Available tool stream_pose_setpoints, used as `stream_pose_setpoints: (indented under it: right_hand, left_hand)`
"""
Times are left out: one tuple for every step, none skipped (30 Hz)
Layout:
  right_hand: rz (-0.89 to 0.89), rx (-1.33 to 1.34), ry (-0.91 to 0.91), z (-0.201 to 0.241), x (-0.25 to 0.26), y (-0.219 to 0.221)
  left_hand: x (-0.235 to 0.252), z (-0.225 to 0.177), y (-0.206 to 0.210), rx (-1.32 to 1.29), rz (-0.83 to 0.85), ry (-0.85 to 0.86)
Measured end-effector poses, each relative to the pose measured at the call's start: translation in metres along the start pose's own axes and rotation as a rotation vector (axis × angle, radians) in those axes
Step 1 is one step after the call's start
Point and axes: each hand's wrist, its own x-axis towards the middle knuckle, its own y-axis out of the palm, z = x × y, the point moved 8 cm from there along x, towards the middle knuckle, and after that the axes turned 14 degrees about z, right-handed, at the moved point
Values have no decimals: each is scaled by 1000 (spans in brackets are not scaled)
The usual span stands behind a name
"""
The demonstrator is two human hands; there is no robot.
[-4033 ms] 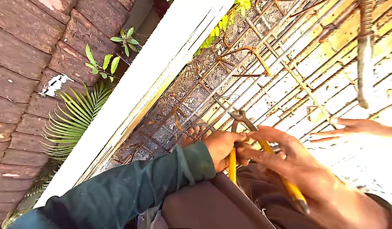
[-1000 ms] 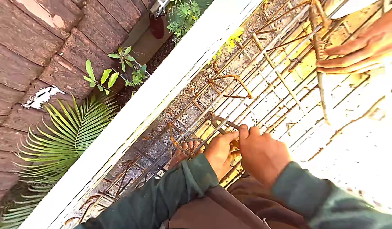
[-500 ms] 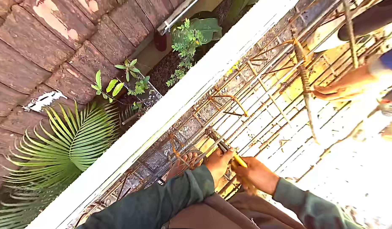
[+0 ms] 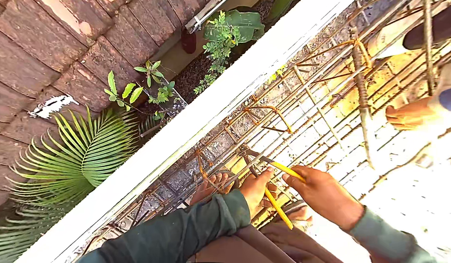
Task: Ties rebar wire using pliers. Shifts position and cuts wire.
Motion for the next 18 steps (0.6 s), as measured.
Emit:
stream_pose_setpoints:
  right_hand:
    - [-7, -66, 5, 6, -4, 0]
    - [-17, -157, 14, 13, -8, 0]
    - [-28, -270, 26, 20, -14, 2]
    - [-46, -404, 33, 30, -20, 5]
    - [-85, -541, 28, 41, -27, 11]
    - [-164, -660, -5, 54, -33, 18]
    - [-261, -764, -42, 66, -38, 26]
    - [-382, -871, -74, 75, -39, 33]
    - [-466, -951, -71, 79, -36, 39]
    - [-494, -992, -33, 80, -30, 43]
    - [-489, -1007, 15, 79, -23, 45]
    - [-464, -1004, 59, 77, -17, 46]
    - [-422, -997, 96, 76, -13, 45]
    - [-337, -975, 148, 74, -11, 45]
    - [-243, -922, 186, 74, -10, 46]
    - [-105, -831, 239, 74, -10, 47]
    - [14, -713, 264, 75, -12, 47]
    - [104, -595, 268, 76, -15, 47]
  left_hand:
    - [-1, -2, 1, -3, 3, 3]
    - [-2, -4, 3, 1, 8, 5]
    - [-2, -6, 5, 5, 11, 11]
    - [-2, -9, 8, 6, 16, 25]
    - [-3, -12, 10, -11, 30, 46]
    - [-4, -16, 14, -23, 39, 60]
    - [-4, -18, 17, -53, 71, 65]
    - [-5, -20, 20, -83, 103, 70]
    - [-5, -21, 22, -107, 138, 87]
    - [-5, -21, 23, -131, 182, 112]
    - [-6, -21, 23, -166, 207, 132]
    - [-7, -21, 23, -209, 200, 144]
    - [-8, -20, 21, -239, 175, 150]
    - [-10, -18, 18, -249, 139, 154]
    - [-14, -16, 13, -253, 109, 160]
    - [-19, -14, 9, -261, 96, 175]
    - [-25, -13, 6, -274, 98, 197]
    - [-30, -13, 4, -291, 110, 228]
